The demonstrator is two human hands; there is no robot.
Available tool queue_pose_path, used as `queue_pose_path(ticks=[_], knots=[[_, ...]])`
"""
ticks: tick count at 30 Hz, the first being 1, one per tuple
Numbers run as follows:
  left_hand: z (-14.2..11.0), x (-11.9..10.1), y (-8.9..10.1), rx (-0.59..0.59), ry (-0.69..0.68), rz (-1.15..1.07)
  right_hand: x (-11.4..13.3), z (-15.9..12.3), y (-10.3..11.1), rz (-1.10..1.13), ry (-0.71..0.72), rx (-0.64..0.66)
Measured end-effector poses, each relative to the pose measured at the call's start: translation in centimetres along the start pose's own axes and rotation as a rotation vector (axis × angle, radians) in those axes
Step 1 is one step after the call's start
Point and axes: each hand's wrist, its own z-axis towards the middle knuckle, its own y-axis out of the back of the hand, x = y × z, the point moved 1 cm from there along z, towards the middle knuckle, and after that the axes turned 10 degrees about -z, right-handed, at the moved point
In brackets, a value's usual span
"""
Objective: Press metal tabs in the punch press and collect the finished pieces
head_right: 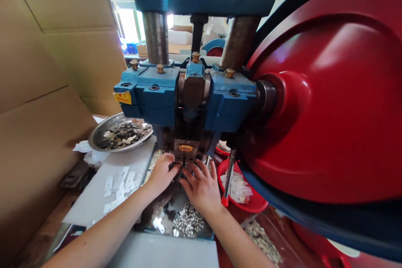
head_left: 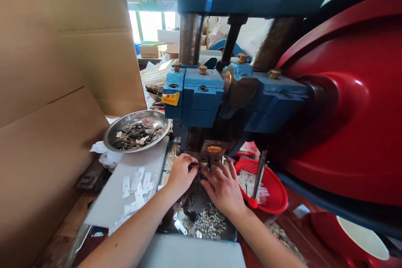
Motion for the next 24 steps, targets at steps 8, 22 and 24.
queue_pose_path(ticks=[8, 22, 24], knots=[[0.8, 0.7, -0.4, 0.131, -0.011, -0.105, 0.3, 0.9, -0.2, 0.067, -0.048, 0.004], [-2.8, 1.8, 7.2, 0.045, 0.086, 0.022, -3.8, -9.8, 0.2, 1.000, -0.890, -0.189], [-4.0, 2.2, 9.0, 0.105, 0.097, 0.114, -3.7, -9.5, 0.3, 0.967, -0.865, -0.180]])
